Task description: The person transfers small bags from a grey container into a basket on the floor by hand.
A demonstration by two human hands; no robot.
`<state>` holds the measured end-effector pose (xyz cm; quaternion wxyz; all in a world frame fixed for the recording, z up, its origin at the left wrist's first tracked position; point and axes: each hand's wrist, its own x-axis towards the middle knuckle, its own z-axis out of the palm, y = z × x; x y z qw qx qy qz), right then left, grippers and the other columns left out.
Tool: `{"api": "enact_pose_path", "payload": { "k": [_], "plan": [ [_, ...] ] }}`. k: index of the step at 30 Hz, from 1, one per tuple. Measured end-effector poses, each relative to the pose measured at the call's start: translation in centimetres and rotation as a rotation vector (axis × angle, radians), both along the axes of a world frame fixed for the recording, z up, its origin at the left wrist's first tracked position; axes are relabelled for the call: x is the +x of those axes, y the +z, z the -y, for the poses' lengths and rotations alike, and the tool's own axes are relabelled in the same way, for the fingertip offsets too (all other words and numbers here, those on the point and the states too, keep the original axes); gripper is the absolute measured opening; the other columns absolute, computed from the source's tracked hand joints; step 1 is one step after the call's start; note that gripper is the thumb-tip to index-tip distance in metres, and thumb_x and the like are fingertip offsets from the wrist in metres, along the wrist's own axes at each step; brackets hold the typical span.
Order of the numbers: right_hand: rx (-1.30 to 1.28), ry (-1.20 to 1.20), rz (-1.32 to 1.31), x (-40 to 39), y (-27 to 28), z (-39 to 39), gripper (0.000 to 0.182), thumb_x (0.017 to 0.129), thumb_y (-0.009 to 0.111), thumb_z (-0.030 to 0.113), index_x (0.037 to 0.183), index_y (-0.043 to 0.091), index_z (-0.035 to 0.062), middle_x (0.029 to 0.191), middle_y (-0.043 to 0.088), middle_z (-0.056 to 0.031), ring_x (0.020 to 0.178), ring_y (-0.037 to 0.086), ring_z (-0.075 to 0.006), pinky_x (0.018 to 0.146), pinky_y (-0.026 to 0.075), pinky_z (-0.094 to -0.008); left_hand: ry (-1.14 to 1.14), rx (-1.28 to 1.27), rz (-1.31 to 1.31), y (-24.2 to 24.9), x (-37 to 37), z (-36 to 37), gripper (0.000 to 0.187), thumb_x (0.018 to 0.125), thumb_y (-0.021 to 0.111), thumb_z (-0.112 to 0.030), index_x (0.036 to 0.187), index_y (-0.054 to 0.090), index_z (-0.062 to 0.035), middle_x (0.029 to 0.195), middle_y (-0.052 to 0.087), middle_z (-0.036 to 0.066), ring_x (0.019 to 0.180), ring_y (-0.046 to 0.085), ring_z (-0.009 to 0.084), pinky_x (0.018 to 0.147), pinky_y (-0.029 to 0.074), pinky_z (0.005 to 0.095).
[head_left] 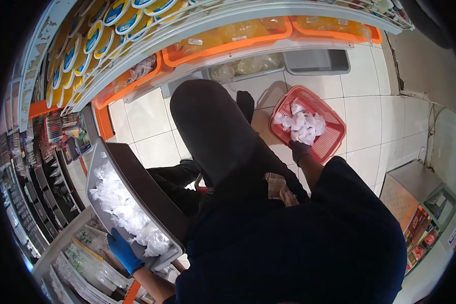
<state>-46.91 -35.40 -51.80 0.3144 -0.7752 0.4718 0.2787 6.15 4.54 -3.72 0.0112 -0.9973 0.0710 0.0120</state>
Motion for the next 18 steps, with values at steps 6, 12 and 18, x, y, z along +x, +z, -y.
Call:
{"api": "enact_pose_path", "payload": {
  "k": [6, 12, 18],
  "plan": [
    [0.253, 0.136, -0.092, -3.0, -3.1, 0.2, 0.032, 0.094, 0.055, 0.013, 0.126, 0.061, 0.0082, 0.112, 0.071, -0.0207, 0.110, 0.070, -0.0376, 0.094, 0.054, -0.0496, 0.056, -0.048, -0.120, 1.2, -0.2, 1.1, 0.063, 0.110, 0.047, -0.039, 0.134, 0.053, 0.0178, 0.135, 0.060, 0.034, 0.123, 0.061, 0.0418, 0.104, 0.046, 0.0427],
    [0.243, -0.057, 0.124, 0.8, -9.5, 7.0, 0.036, 0.091, 0.059, 0.015, 0.126, 0.064, 0.0083, 0.112, 0.071, -0.0211, 0.114, 0.069, -0.0348, 0.098, 0.053, -0.0489, 0.062, -0.014, -0.087, 1.5, -1.2, 0.9, 0.062, 0.110, 0.047, -0.038, 0.137, 0.052, 0.0174, 0.138, 0.059, 0.034, 0.125, 0.059, 0.0417, 0.107, 0.045, 0.0420],
    [0.021, -0.105, 0.009, 7.5, -9.0, 11.5, 0.050, 0.082, 0.070, 0.014, 0.131, 0.066, 0.0102, 0.140, 0.059, -0.0202, 0.125, 0.063, -0.0389, 0.106, 0.052, -0.0484, 0.118, 0.033, 0.011, 0.7, 0.0, -3.8, 0.067, 0.109, 0.049, -0.041, 0.142, 0.048, 0.0174, 0.148, 0.051, 0.033, 0.136, 0.052, 0.0405, 0.116, 0.040, 0.0395]
  ]
}}
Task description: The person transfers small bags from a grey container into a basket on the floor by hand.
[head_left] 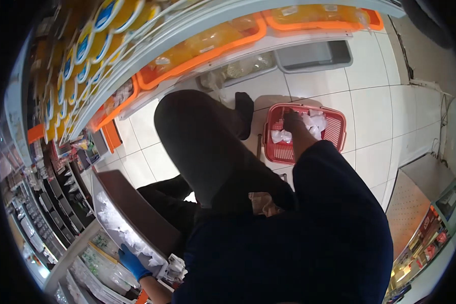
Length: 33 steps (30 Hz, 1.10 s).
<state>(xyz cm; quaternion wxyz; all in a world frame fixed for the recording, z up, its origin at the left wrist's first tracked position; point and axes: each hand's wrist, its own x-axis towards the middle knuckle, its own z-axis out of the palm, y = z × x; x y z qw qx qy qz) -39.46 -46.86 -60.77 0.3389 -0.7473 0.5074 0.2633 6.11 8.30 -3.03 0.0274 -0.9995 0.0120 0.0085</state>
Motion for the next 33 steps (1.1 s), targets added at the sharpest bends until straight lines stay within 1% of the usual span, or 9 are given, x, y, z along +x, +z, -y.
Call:
{"api": "enact_pose_path", "payload": {
  "k": [5, 7, 10, 14, 17, 23, 26, 29, 33],
  "plan": [
    [0.255, 0.034, -0.102, 2.3, -0.3, 1.1, 0.049, 0.084, 0.071, 0.018, 0.132, 0.067, 0.0108, 0.144, 0.057, -0.0181, 0.128, 0.061, -0.0371, 0.103, 0.054, -0.0484, 0.018, -0.003, -0.029, 1.4, -0.6, 0.0, 0.068, 0.107, 0.052, -0.042, 0.139, 0.051, 0.0186, 0.146, 0.053, 0.033, 0.134, 0.054, 0.0411, 0.114, 0.041, 0.0405],
    [0.029, -0.075, -0.057, 1.6, -0.2, -1.1, 0.047, 0.084, 0.070, 0.017, 0.130, 0.068, 0.0082, 0.138, 0.062, -0.0176, 0.122, 0.065, -0.0356, 0.100, 0.056, -0.0480, 0.015, -0.041, -0.033, 1.4, -0.1, -1.5, 0.068, 0.107, 0.053, -0.042, 0.138, 0.051, 0.0187, 0.145, 0.054, 0.033, 0.133, 0.055, 0.0413, 0.113, 0.041, 0.0405],
    [-0.091, 0.021, -0.038, -0.1, -1.0, -2.5, 0.045, 0.085, 0.069, 0.017, 0.129, 0.067, 0.0060, 0.131, 0.067, -0.0159, 0.116, 0.069, -0.0353, 0.098, 0.057, -0.0474, 0.021, -0.076, -0.039, 1.4, -0.2, -2.0, 0.067, 0.107, 0.052, -0.041, 0.137, 0.052, 0.0185, 0.144, 0.055, 0.033, 0.133, 0.055, 0.0413, 0.113, 0.041, 0.0403],
    [-0.061, 0.031, -0.007, -1.7, -1.4, -1.8, 0.039, 0.086, 0.069, 0.017, 0.124, 0.068, 0.0089, 0.121, 0.073, -0.0150, 0.112, 0.071, -0.0349, 0.096, 0.057, -0.0466, 0.035, -0.068, -0.001, 1.1, -0.6, -1.3, 0.066, 0.107, 0.052, -0.041, 0.136, 0.053, 0.0182, 0.143, 0.056, 0.033, 0.131, 0.056, 0.0409, 0.113, 0.041, 0.0403],
    [0.002, -0.220, 0.101, -2.9, -0.8, -2.0, 0.030, 0.087, 0.068, 0.020, 0.116, 0.068, 0.0136, 0.109, 0.075, -0.0162, 0.107, 0.073, -0.0330, 0.088, 0.058, -0.0469, -0.010, -0.060, 0.021, 1.2, -1.0, 0.7, 0.063, 0.107, 0.052, -0.040, 0.134, 0.056, 0.0171, 0.139, 0.060, 0.031, 0.128, 0.058, 0.0395, 0.110, 0.042, 0.0412],
    [0.057, -0.160, -0.077, -2.7, 0.0, -1.9, 0.027, 0.090, 0.066, 0.031, 0.110, 0.075, 0.0166, 0.106, 0.077, -0.0129, 0.103, 0.075, -0.0314, 0.084, 0.059, -0.0457, -0.028, -0.073, -0.016, 2.1, -1.3, 4.2, 0.058, 0.107, 0.054, -0.036, 0.132, 0.057, 0.0165, 0.134, 0.064, 0.028, 0.120, 0.062, 0.0349, 0.104, 0.046, 0.0395],
    [-0.017, -0.133, -0.130, -3.8, -7.2, -4.3, 0.023, 0.091, 0.066, 0.033, 0.104, 0.080, 0.0193, 0.106, 0.078, -0.0111, 0.102, 0.075, -0.0276, 0.083, 0.059, -0.0428, -0.038, -0.081, -0.023, 2.0, -0.9, 4.8, 0.058, 0.107, 0.054, -0.035, 0.133, 0.057, 0.0165, 0.134, 0.064, 0.028, 0.119, 0.063, 0.0345, 0.104, 0.046, 0.0390],
    [-0.026, -0.001, -0.198, -3.1, -3.5, -3.9, 0.022, 0.093, 0.063, 0.029, 0.102, 0.081, 0.0203, 0.107, 0.078, -0.0096, 0.103, 0.075, -0.0251, 0.082, 0.059, -0.0413, -0.075, -0.076, 0.008, 1.5, -0.9, 5.2, 0.058, 0.108, 0.054, -0.035, 0.133, 0.057, 0.0164, 0.134, 0.064, 0.028, 0.120, 0.062, 0.0355, 0.105, 0.045, 0.0394],
    [-0.129, -0.081, -0.170, -2.7, -2.2, -3.1, 0.020, 0.092, 0.064, 0.026, 0.102, 0.080, 0.0197, 0.104, 0.079, -0.0094, 0.101, 0.076, -0.0249, 0.081, 0.059, -0.0409, -0.048, -0.077, -0.016, 0.8, 0.7, 3.2, 0.057, 0.107, 0.053, -0.035, 0.133, 0.058, 0.0161, 0.135, 0.064, 0.028, 0.122, 0.061, 0.0364, 0.106, 0.044, 0.0406]
  ]
}}
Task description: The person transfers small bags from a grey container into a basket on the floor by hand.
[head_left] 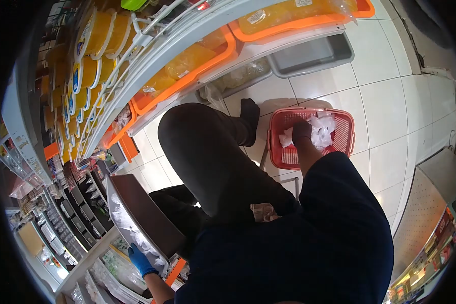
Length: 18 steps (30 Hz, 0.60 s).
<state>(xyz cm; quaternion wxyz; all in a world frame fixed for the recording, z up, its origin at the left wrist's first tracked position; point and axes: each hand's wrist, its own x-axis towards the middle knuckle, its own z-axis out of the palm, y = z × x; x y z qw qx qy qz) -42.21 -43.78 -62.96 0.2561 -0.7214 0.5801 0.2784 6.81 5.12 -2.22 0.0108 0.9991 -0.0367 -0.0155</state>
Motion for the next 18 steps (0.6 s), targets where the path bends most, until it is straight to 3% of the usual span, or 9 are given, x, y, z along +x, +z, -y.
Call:
{"api": "enact_pose_path", "payload": {
  "k": [3, 5, 6, 8, 9, 11, 15, 17, 18],
  "plan": [
    [-0.099, 0.140, 0.037, 0.7, 0.6, 0.4, 0.019, 0.091, 0.064, 0.022, 0.101, 0.080, 0.0181, 0.105, 0.078, -0.0098, 0.101, 0.075, -0.0253, 0.083, 0.058, -0.0417, -0.002, 0.024, -0.027, 0.0, -0.3, 0.6, 0.056, 0.108, 0.051, -0.035, 0.131, 0.059, 0.0155, 0.134, 0.064, 0.028, 0.121, 0.062, 0.0365, 0.105, 0.045, 0.0411],
    [-0.122, 0.055, 0.143, 0.6, -6.4, -1.1, 0.018, 0.091, 0.063, 0.019, 0.098, 0.079, 0.0149, 0.108, 0.076, -0.0099, 0.101, 0.074, -0.0270, 0.087, 0.057, -0.0425, 0.004, 0.028, -0.031, 0.2, -0.3, 0.7, 0.056, 0.108, 0.051, -0.035, 0.131, 0.059, 0.0153, 0.133, 0.065, 0.029, 0.120, 0.062, 0.0368, 0.105, 0.045, 0.0412],
    [-0.122, 0.054, 0.144, 0.7, -4.8, -0.7, 0.018, 0.091, 0.063, 0.019, 0.098, 0.079, 0.0149, 0.108, 0.076, -0.0099, 0.101, 0.074, -0.0270, 0.087, 0.057, -0.0425, 0.010, 0.026, -0.036, 0.1, 0.0, 0.5, 0.056, 0.108, 0.050, -0.035, 0.130, 0.060, 0.0151, 0.132, 0.065, 0.029, 0.119, 0.062, 0.0372, 0.104, 0.045, 0.0412],
    [-0.040, -0.033, 0.483, 1.0, 0.2, 0.5, 0.026, 0.092, 0.059, 0.015, 0.113, 0.074, 0.0089, 0.111, 0.075, -0.0114, 0.104, 0.072, -0.0302, 0.092, 0.056, -0.0422, 0.004, -0.005, -0.045, 0.2, 0.0, 0.4, 0.055, 0.108, 0.051, -0.035, 0.129, 0.060, 0.0150, 0.131, 0.065, 0.029, 0.118, 0.063, 0.0368, 0.103, 0.046, 0.0410],
    [-0.040, -0.032, 0.483, 1.1, -1.2, -0.2, 0.026, 0.092, 0.059, 0.015, 0.113, 0.074, 0.0089, 0.111, 0.075, -0.0114, 0.104, 0.072, -0.0302, 0.092, 0.056, -0.0422, -0.002, -0.037, -0.053, 0.3, -0.1, 0.5, 0.055, 0.108, 0.051, -0.034, 0.129, 0.060, 0.0150, 0.130, 0.066, 0.029, 0.117, 0.063, 0.0364, 0.102, 0.046, 0.0407],
    [-0.205, -0.006, 0.589, 1.1, -6.3, -2.8, 0.045, 0.090, 0.061, 0.020, 0.133, 0.063, 0.0061, 0.112, 0.075, -0.0130, 0.103, 0.072, -0.0344, 0.097, 0.055, -0.0433, -0.025, 0.002, -0.021, 0.4, -0.5, 0.7, 0.054, 0.108, 0.051, -0.034, 0.129, 0.060, 0.0150, 0.129, 0.067, 0.028, 0.116, 0.063, 0.0351, 0.102, 0.046, 0.0404],
    [-0.273, 0.313, 0.298, 1.2, -3.8, -2.6, 0.064, 0.087, 0.065, 0.027, 0.147, 0.052, 0.0074, 0.118, 0.073, -0.0153, 0.107, 0.071, -0.0359, 0.099, 0.055, -0.0443, 0.012, 0.053, -0.080, 1.5, -2.2, 4.1, 0.054, 0.108, 0.052, -0.034, 0.129, 0.060, 0.0149, 0.129, 0.067, 0.027, 0.115, 0.064, 0.0314, 0.101, 0.047, 0.0391],
    [0.321, 0.299, 0.088, 2.1, -0.7, -0.4, 0.066, 0.087, 0.066, 0.034, 0.148, 0.054, 0.0131, 0.127, 0.071, -0.0163, 0.113, 0.070, -0.0363, 0.101, 0.055, -0.0450, 0.000, 0.053, -0.058, 1.4, -2.4, 4.3, 0.055, 0.108, 0.052, -0.035, 0.130, 0.060, 0.0150, 0.130, 0.067, 0.027, 0.116, 0.064, 0.0312, 0.101, 0.047, 0.0386],
    [0.318, 0.299, 0.090, 2.0, 0.1, 0.0, 0.066, 0.087, 0.066, 0.034, 0.148, 0.054, 0.0131, 0.127, 0.071, -0.0163, 0.113, 0.070, -0.0363, 0.101, 0.055, -0.0450, -0.011, 0.051, -0.038, 1.3, -2.5, 4.3, 0.056, 0.108, 0.052, -0.035, 0.131, 0.059, 0.0151, 0.130, 0.066, 0.027, 0.117, 0.063, 0.0311, 0.102, 0.047, 0.0381]
  ]
}}
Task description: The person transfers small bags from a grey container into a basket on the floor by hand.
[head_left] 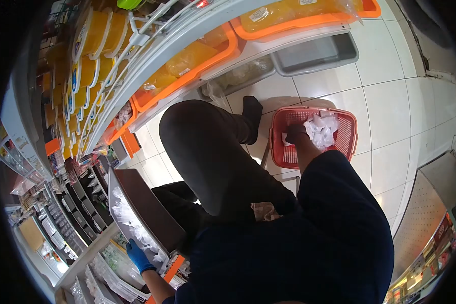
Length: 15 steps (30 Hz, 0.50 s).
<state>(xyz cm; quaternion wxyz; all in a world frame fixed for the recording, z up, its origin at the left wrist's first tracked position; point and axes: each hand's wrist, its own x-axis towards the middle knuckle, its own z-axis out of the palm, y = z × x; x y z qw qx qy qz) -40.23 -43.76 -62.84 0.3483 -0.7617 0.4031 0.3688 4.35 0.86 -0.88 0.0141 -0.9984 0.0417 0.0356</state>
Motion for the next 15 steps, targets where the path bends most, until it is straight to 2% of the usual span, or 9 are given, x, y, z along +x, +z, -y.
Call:
{"api": "enact_pose_path", "payload": {
  "k": [3, 5, 8, 9, 10, 11, 15],
  "plan": [
    [0.003, 0.026, 0.162, -0.4, 0.6, -0.3, 0.059, 0.092, 0.061, 0.037, 0.148, 0.055, 0.0176, 0.132, 0.069, -0.0156, 0.118, 0.069, -0.0352, 0.101, 0.054, -0.0447, 0.012, -0.025, 0.026, -0.4, 0.6, -1.0, 0.058, 0.108, 0.052, -0.036, 0.133, 0.058, 0.0154, 0.134, 0.064, 0.029, 0.122, 0.062, 0.0334, 0.105, 0.046, 0.0383],
    [-0.075, -0.126, 0.179, -0.6, -0.2, -1.3, 0.049, 0.097, 0.054, 0.038, 0.143, 0.061, 0.0207, 0.131, 0.070, -0.0136, 0.119, 0.069, -0.0345, 0.101, 0.054, -0.0449, -0.007, -0.015, 0.034, -0.6, 1.2, -1.8, 0.059, 0.108, 0.052, -0.037, 0.134, 0.057, 0.0156, 0.136, 0.063, 0.029, 0.124, 0.061, 0.0347, 0.106, 0.045, 0.0388],
    [-0.128, -0.242, 0.040, 0.4, 0.9, -1.5, 0.042, 0.100, 0.050, 0.036, 0.134, 0.069, 0.0205, 0.126, 0.073, -0.0116, 0.118, 0.069, -0.0315, 0.100, 0.055, -0.0451, -0.022, 0.015, 0.045, -0.5, 1.0, -1.5, 0.061, 0.108, 0.052, -0.038, 0.136, 0.055, 0.0160, 0.139, 0.060, 0.030, 0.128, 0.059, 0.0369, 0.109, 0.044, 0.0396],
    [-0.127, -0.241, 0.041, 0.3, 1.2, -1.2, 0.042, 0.100, 0.050, 0.036, 0.134, 0.069, 0.0205, 0.126, 0.073, -0.0116, 0.118, 0.069, -0.0315, 0.100, 0.055, -0.0451, -0.023, 0.033, 0.044, -0.4, 0.8, -1.1, 0.062, 0.108, 0.052, -0.038, 0.136, 0.055, 0.0163, 0.141, 0.059, 0.031, 0.131, 0.058, 0.0377, 0.110, 0.043, 0.0398],
    [-0.087, -0.129, 0.001, 0.2, 1.6, -0.9, 0.038, 0.100, 0.051, 0.035, 0.127, 0.073, 0.0193, 0.122, 0.074, -0.0117, 0.116, 0.071, -0.0306, 0.097, 0.056, -0.0456, -0.021, 0.034, 0.044, -0.4, 0.7, -1.0, 0.062, 0.108, 0.052, -0.038, 0.136, 0.055, 0.0163, 0.141, 0.059, 0.031, 0.131, 0.058, 0.0377, 0.110, 0.043, 0.0398],
    [-0.049, -0.017, -0.038, 0.3, 1.9, -0.7, 0.036, 0.100, 0.052, 0.034, 0.121, 0.077, 0.0181, 0.118, 0.076, -0.0118, 0.113, 0.072, -0.0297, 0.094, 0.057, -0.0461, -0.026, 0.034, 0.049, -0.4, 0.6, -0.8, 0.061, 0.108, 0.051, -0.038, 0.135, 0.056, 0.0161, 0.138, 0.061, 0.030, 0.127, 0.059, 0.0372, 0.108, 0.044, 0.0399],
    [-0.153, -0.091, 0.040, -0.6, 0.1, -2.1, 0.032, 0.097, 0.054, 0.029, 0.109, 0.080, 0.0150, 0.109, 0.078, -0.0126, 0.104, 0.075, -0.0290, 0.085, 0.059, -0.0455, -0.009, -0.072, 0.001, -0.4, 0.7, -0.7, 0.058, 0.109, 0.050, -0.038, 0.130, 0.059, 0.0151, 0.127, 0.067, 0.028, 0.113, 0.064, 0.0347, 0.101, 0.047, 0.0402]
  ]
}}
